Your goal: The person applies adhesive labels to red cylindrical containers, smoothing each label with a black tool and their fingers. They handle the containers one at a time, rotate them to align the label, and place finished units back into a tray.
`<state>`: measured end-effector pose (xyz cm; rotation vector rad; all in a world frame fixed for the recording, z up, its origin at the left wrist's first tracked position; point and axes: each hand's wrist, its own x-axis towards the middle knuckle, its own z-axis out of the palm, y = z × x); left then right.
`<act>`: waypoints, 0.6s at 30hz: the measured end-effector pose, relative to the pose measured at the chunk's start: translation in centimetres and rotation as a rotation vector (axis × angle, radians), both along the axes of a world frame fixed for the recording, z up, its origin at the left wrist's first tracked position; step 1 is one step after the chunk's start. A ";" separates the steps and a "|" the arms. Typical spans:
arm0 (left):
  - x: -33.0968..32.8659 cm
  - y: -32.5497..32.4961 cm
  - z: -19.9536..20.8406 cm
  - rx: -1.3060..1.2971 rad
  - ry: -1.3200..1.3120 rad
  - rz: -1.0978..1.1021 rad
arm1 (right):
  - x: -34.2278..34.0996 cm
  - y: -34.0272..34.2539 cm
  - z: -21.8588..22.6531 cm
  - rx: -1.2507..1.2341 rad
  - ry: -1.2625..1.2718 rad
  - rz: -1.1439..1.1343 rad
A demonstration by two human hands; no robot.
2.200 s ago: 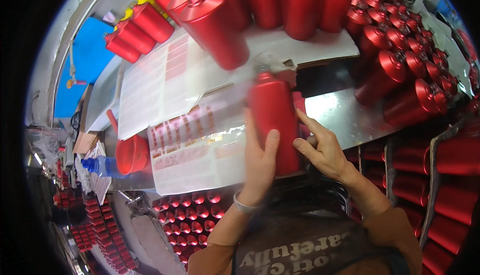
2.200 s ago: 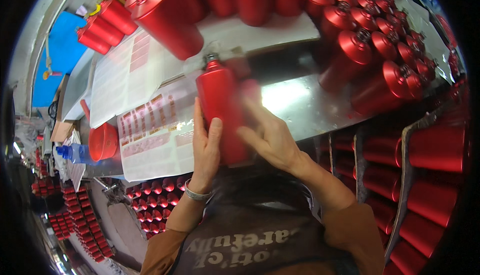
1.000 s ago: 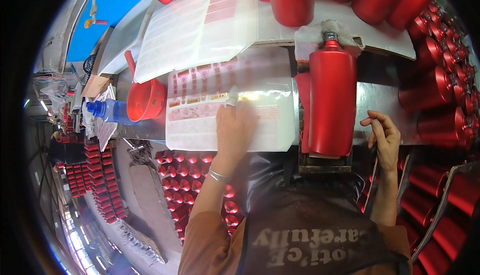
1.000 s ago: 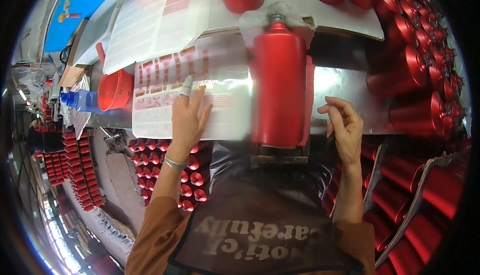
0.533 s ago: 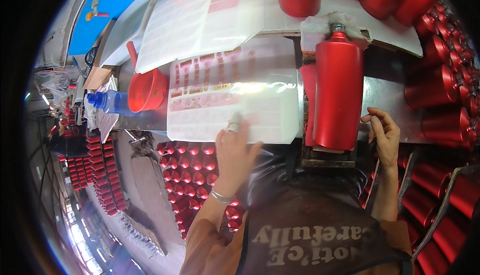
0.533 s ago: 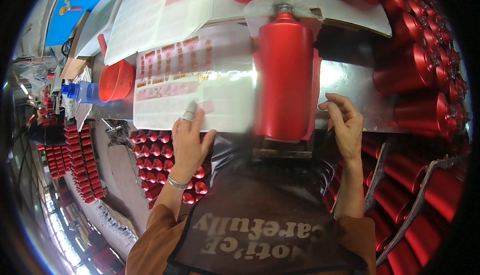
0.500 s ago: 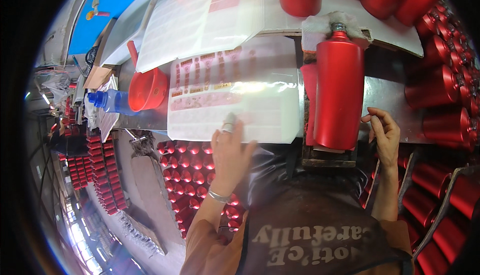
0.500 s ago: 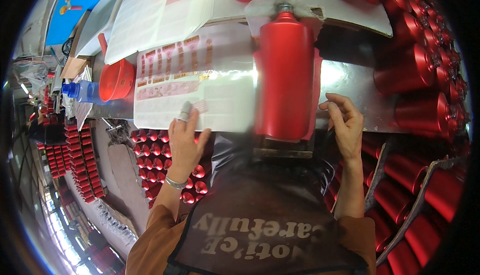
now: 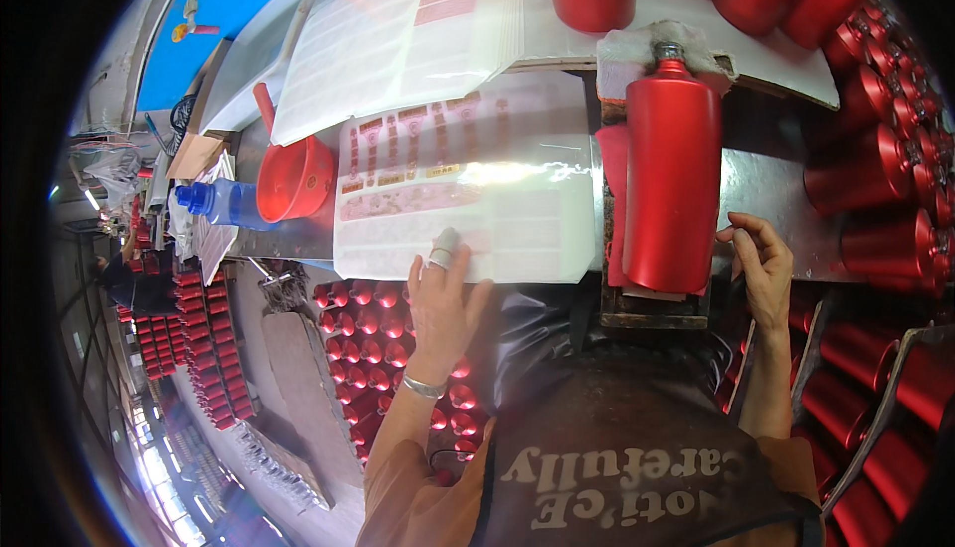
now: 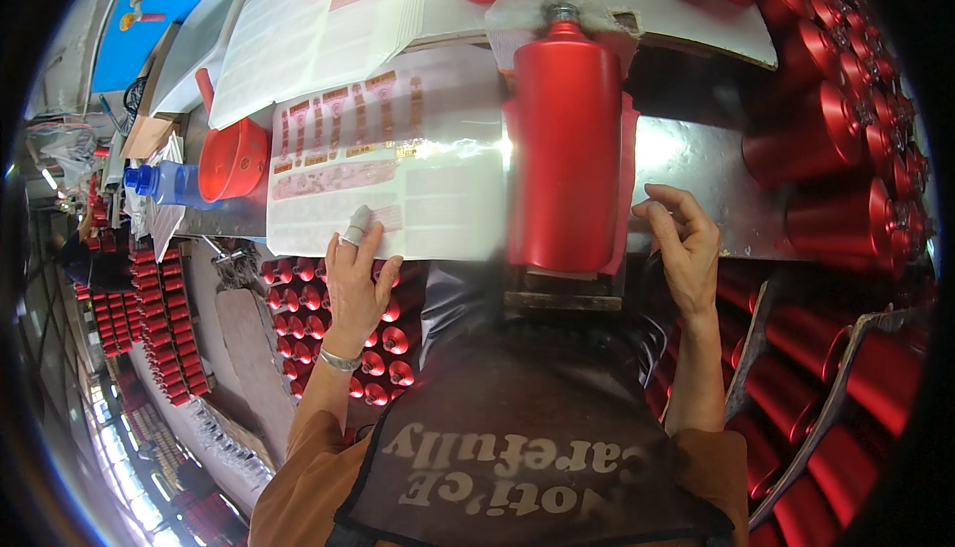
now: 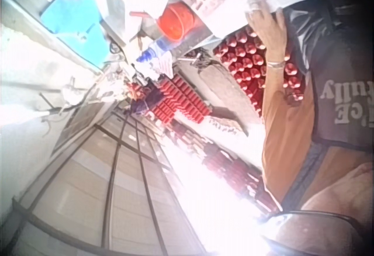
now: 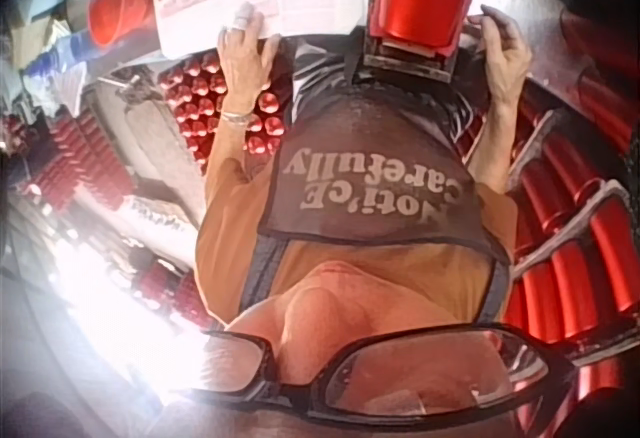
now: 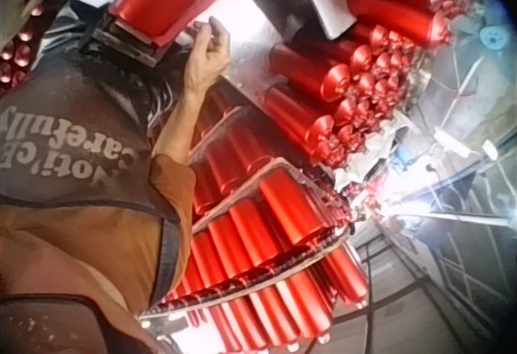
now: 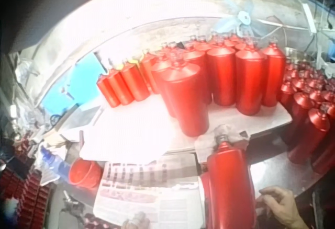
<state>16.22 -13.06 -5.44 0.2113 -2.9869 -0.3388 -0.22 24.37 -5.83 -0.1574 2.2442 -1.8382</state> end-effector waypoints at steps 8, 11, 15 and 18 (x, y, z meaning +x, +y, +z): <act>-7.0 2.3 -0.6 -0.021 0.120 0.056 | -0.2 -0.1 0.0 0.034 0.021 -0.011; -10.6 3.0 -1.8 -0.093 0.055 0.062 | -0.1 0.2 0.0 0.002 0.033 -0.006; -8.7 4.8 -1.6 0.014 -0.009 -0.030 | 0.0 0.9 -0.1 0.016 0.000 -0.038; -3.9 7.0 -0.1 0.080 -0.060 -0.125 | -0.1 0.9 -0.2 0.024 -0.001 -0.050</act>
